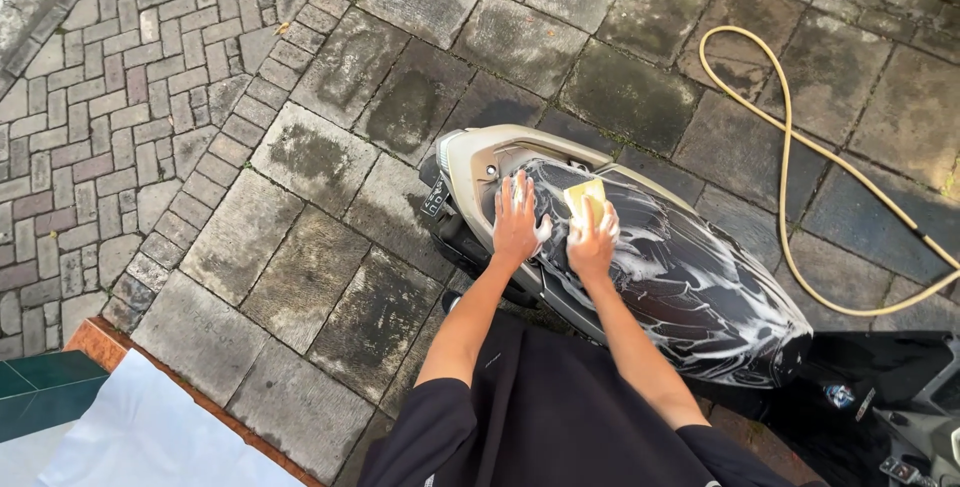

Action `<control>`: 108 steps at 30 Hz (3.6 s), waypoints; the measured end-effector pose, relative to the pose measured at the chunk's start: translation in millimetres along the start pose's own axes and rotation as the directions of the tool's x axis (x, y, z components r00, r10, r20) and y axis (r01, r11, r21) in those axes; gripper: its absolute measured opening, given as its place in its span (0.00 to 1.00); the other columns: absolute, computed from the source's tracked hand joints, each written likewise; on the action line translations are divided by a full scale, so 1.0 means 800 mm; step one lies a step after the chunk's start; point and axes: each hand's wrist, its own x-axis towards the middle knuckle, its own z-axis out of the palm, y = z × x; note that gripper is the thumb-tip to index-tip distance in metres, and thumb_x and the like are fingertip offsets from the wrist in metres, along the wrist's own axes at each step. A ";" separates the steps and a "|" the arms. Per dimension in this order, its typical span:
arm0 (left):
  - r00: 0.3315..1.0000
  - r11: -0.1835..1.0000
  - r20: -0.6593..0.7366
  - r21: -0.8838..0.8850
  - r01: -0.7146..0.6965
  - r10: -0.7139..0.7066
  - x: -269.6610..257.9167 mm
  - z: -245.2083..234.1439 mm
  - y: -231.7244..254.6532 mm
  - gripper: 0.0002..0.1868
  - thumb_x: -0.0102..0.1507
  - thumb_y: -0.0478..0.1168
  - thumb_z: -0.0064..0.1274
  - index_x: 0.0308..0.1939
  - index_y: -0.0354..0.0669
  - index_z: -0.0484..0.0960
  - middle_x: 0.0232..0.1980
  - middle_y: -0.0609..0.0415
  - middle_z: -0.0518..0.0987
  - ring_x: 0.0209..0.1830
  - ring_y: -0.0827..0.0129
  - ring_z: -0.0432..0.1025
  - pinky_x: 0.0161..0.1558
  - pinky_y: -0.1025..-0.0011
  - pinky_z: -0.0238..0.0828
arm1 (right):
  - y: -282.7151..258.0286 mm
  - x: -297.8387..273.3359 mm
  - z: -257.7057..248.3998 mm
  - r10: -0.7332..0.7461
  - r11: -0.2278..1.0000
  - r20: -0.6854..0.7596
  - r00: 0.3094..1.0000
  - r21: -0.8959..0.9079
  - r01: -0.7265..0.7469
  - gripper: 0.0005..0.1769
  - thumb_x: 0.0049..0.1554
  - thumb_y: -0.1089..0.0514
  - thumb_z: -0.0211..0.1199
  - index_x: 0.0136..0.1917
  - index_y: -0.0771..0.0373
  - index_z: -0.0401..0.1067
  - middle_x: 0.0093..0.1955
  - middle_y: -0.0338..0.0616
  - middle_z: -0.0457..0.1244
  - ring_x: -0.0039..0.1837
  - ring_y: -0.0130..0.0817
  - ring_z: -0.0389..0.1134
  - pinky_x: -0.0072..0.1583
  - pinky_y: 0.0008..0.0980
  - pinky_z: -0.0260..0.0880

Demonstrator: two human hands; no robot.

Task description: The person scrubs the soapy seat of a motorcycle with a sponge. They use both hands to rub the sponge over the seat's surface, spreading the soap and cleaning the area.

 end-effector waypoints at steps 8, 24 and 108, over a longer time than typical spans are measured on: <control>1.000 1.000 -0.022 0.008 0.004 -0.003 0.004 0.002 -0.001 0.47 0.54 0.54 0.53 0.74 0.35 0.65 0.80 0.38 0.58 0.77 0.37 0.57 0.68 0.46 0.61 | 0.077 -0.018 -0.037 0.086 0.995 0.246 0.965 -0.067 -0.072 0.33 0.56 0.60 0.59 0.75 0.51 0.63 0.73 0.63 0.53 0.74 0.65 0.55 0.67 0.63 0.60; 0.974 0.993 -0.220 -0.093 -0.078 0.056 0.044 -0.023 -0.017 0.19 0.64 0.33 0.45 0.58 0.33 0.74 0.58 0.39 0.74 0.62 0.47 0.70 0.61 0.54 0.65 | -0.027 0.006 0.016 -0.254 0.967 0.034 0.967 -0.017 0.255 0.23 0.49 0.55 0.65 0.59 0.44 0.77 0.66 0.47 0.64 0.71 0.49 0.64 0.74 0.59 0.52; 0.991 0.971 -0.126 0.237 -0.018 0.049 0.019 0.028 0.052 0.33 0.56 0.52 0.49 0.66 0.56 0.74 0.78 0.45 0.64 0.78 0.51 0.59 0.63 0.38 0.53 | 0.143 -0.079 -0.088 -0.395 0.919 0.302 0.867 0.133 0.372 0.31 0.52 0.38 0.62 0.70 0.25 0.66 0.71 0.48 0.59 0.73 0.49 0.60 0.75 0.64 0.46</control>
